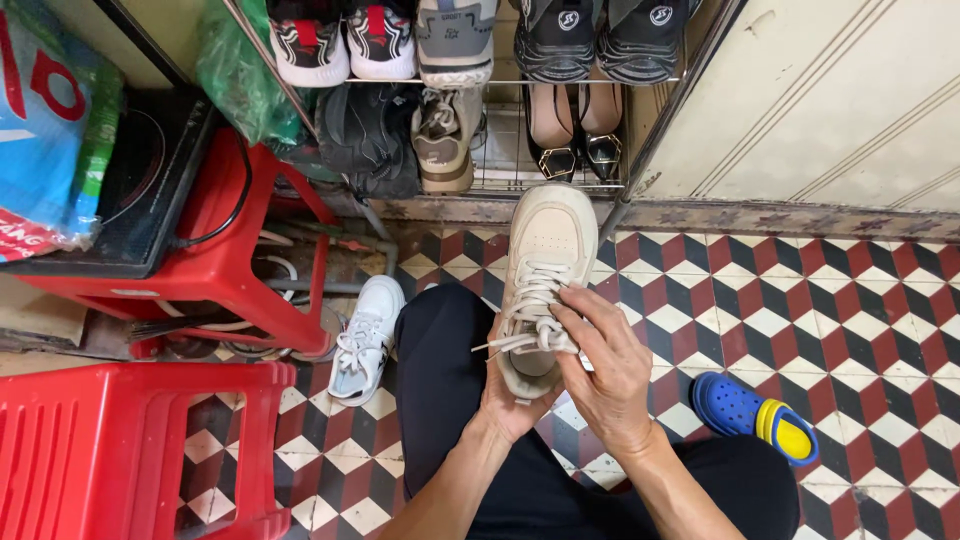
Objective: The person gathers shoes from the floor, inspects them, and places them on a metal shoe rack. They handle black sneakers, beige sneakers, white sneakers, and blue/yellow sandals, arranging them on the rack shelves.
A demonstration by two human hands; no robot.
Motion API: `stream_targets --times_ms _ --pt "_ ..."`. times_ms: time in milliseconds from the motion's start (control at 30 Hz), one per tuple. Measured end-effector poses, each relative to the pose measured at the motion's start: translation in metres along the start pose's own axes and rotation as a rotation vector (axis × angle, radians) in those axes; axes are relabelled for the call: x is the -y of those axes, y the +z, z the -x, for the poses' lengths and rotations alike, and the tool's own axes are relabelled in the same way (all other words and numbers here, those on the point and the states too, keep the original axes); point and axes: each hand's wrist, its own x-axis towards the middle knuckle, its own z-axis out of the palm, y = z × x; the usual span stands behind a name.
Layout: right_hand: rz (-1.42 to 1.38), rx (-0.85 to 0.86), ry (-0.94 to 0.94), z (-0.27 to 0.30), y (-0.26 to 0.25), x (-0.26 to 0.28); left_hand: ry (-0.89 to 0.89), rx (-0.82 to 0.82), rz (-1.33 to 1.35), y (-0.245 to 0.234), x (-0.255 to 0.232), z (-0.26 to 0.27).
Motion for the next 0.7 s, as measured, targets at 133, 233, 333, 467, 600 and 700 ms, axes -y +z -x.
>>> stream_targets --times_ms 133,233,333,467,600,700 --pt "-0.035 -0.033 0.024 -0.009 0.003 0.000 0.045 0.018 -0.012 -0.001 0.003 0.002" --pt "-0.153 -0.005 0.224 -0.019 0.009 -0.008 0.171 -0.022 -0.206 0.003 -0.001 -0.004" --pt "-0.169 0.135 0.561 -0.035 0.011 0.001 0.216 -0.168 -0.158 0.015 -0.016 -0.011" --pt "-0.294 0.200 0.812 -0.065 0.017 0.037 0.256 -0.276 -0.141 0.058 -0.046 -0.010" --pt "-0.143 0.291 0.773 -0.050 0.057 -0.003 0.390 -0.360 -0.392 0.125 -0.054 0.006" --pt "-0.089 0.216 0.700 -0.070 0.080 -0.015 0.400 -0.274 -0.215 0.098 -0.086 -0.039"
